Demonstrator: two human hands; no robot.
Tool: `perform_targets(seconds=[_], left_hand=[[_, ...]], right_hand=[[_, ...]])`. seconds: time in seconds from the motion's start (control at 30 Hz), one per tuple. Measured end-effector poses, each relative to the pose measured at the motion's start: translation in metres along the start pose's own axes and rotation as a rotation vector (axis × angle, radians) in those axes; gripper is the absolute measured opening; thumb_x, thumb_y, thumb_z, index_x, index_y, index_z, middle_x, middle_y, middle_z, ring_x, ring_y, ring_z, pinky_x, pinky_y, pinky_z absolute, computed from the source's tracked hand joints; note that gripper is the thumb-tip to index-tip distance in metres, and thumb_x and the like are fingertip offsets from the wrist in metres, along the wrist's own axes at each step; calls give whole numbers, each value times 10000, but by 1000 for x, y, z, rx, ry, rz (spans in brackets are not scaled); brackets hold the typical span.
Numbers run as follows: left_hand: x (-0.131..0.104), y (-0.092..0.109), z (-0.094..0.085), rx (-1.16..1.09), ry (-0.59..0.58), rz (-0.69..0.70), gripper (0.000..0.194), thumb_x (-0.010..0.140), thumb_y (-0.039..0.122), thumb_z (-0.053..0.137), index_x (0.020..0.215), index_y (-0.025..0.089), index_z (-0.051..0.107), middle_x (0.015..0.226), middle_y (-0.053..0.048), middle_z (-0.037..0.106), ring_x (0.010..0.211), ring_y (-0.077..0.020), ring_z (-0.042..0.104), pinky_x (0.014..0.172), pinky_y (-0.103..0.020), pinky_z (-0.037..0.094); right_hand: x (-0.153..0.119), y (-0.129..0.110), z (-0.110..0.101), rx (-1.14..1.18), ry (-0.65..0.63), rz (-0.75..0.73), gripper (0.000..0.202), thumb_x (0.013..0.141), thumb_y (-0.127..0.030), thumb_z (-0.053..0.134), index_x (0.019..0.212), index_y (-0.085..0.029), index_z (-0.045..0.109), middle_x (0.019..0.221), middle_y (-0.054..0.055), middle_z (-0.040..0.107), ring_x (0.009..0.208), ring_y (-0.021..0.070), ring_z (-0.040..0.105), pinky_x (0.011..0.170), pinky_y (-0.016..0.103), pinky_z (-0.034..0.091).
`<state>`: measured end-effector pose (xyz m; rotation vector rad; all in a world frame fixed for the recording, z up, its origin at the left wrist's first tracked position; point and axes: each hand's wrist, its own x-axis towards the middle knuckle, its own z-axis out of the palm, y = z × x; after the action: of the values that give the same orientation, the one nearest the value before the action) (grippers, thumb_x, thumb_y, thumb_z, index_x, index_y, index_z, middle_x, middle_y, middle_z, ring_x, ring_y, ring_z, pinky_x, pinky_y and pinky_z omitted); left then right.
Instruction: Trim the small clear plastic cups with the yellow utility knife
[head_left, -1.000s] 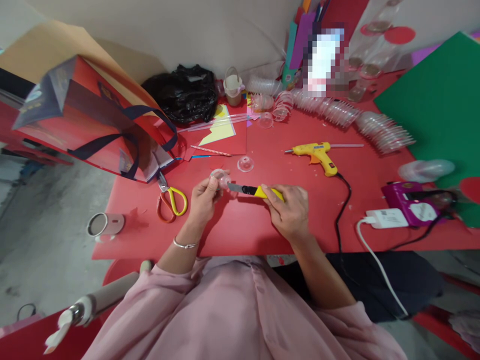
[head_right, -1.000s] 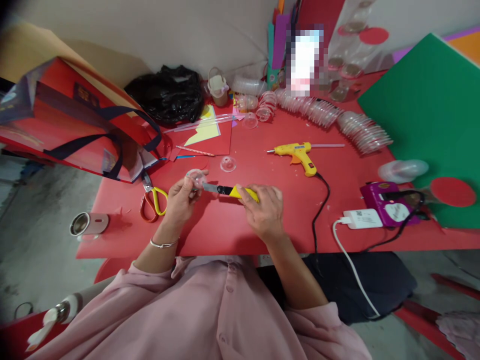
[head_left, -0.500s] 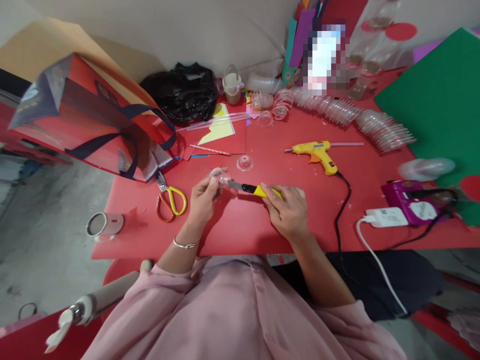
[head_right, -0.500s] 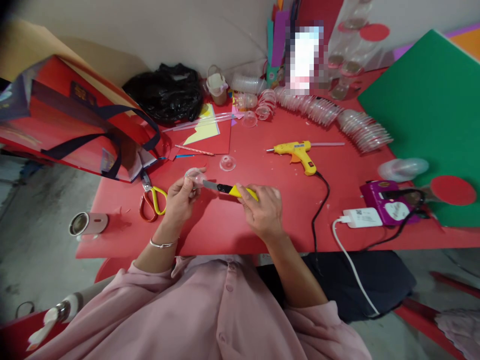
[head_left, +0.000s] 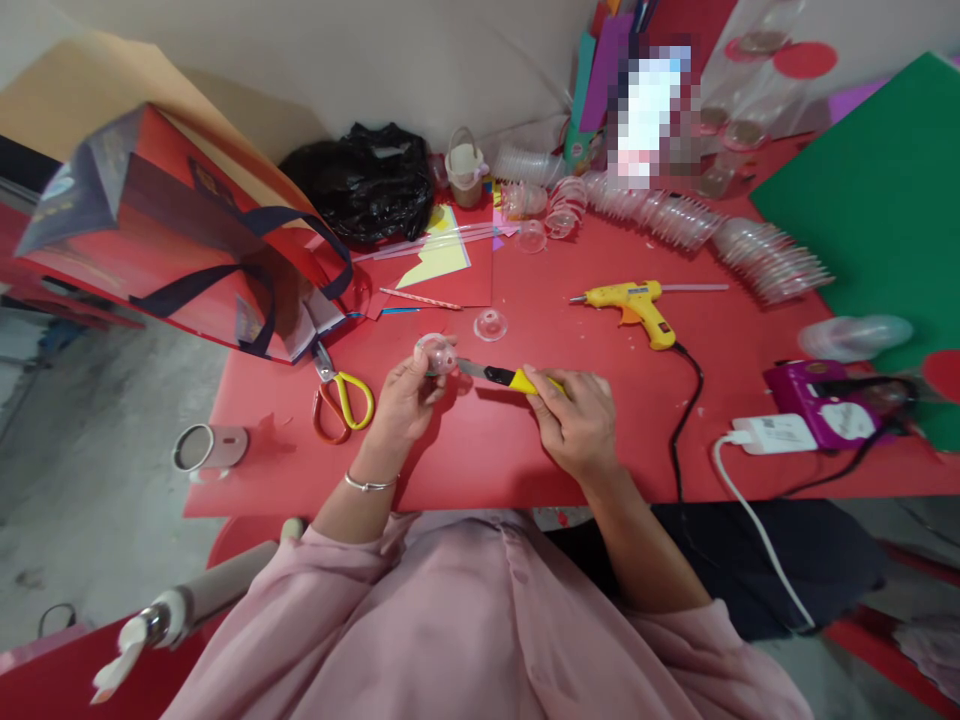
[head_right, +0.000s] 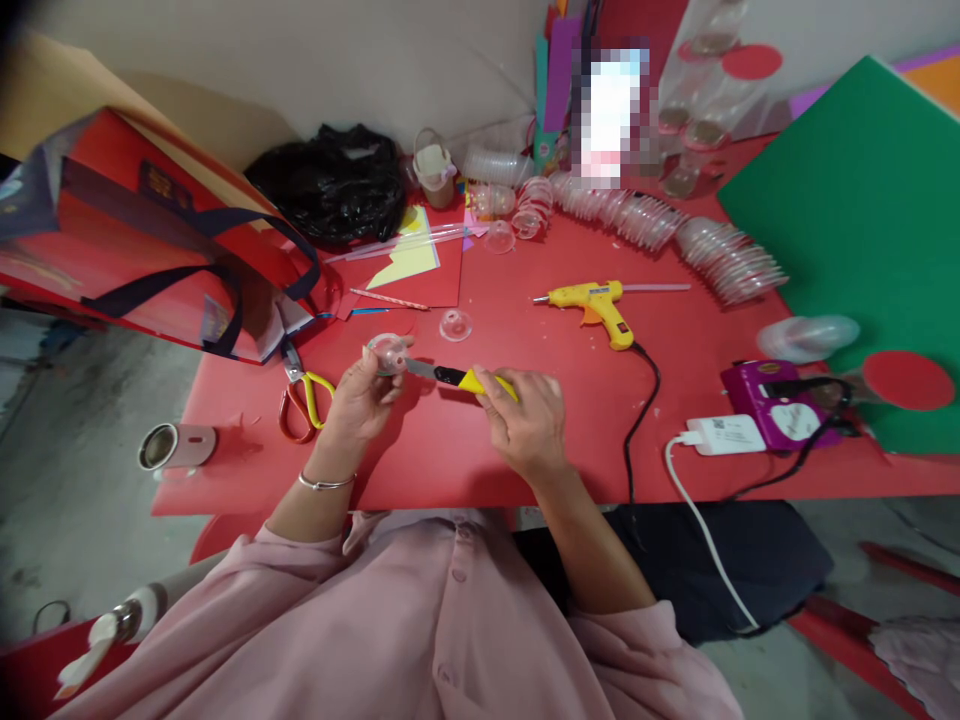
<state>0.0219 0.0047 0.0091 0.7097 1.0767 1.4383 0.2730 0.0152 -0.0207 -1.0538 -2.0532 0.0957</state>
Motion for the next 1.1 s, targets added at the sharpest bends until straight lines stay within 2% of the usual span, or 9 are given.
perform_targets(seconds=[0.17, 0.47, 0.6, 0.67, 0.87, 1.1], left_hand=[[0, -1, -1, -17, 8, 3, 453, 833, 580, 790, 1017, 166, 799, 861, -88, 695, 597, -89, 490, 385, -182, 265], [0, -1, 3, -18, 30, 16, 477, 786, 575, 836, 1034, 169, 794, 789, -70, 669, 563, -89, 468, 378, -189, 255], [1, 0, 4, -40, 50, 5, 453, 811, 583, 810, 999, 171, 789, 770, -65, 658, 556, -89, 467, 369, -173, 280], [2, -1, 4, -53, 58, -11, 455, 830, 600, 783, 980, 170, 781, 811, -74, 678, 562, -87, 479, 368, -169, 295], [2, -2, 3, -50, 56, -24, 443, 821, 614, 782, 966, 195, 765, 1121, -101, 731, 610, -86, 546, 379, -190, 328], [0, -3, 2, 3, 20, 24, 383, 821, 533, 810, 1005, 201, 756, 1203, -98, 720, 644, -89, 577, 408, -202, 359]], right_hand=[[0, 0, 0, 7, -17, 0, 366, 1011, -265, 608, 1373, -265, 657, 1120, 65, 752, 1002, 198, 674, 907, 365, 428], [0, -1, 1, 26, -14, -15, 371, 1002, -252, 617, 1372, -261, 651, 1129, 65, 749, 1008, 203, 677, 904, 373, 431], [0, -1, 1, 27, -11, -21, 367, 1000, -248, 619, 1366, -252, 654, 1123, 69, 748, 1003, 205, 677, 900, 371, 430], [0, -1, 1, 27, -12, -20, 371, 1000, -247, 618, 1370, -255, 652, 1124, 69, 748, 1001, 205, 678, 903, 371, 430], [-1, -1, 1, 30, -28, -4, 394, 1006, -255, 609, 1398, -281, 634, 1129, 62, 750, 1015, 206, 678, 912, 375, 432], [-2, 0, 2, 16, -35, 20, 402, 1014, -266, 601, 1415, -280, 627, 1139, 67, 746, 1011, 205, 670, 890, 371, 431]])
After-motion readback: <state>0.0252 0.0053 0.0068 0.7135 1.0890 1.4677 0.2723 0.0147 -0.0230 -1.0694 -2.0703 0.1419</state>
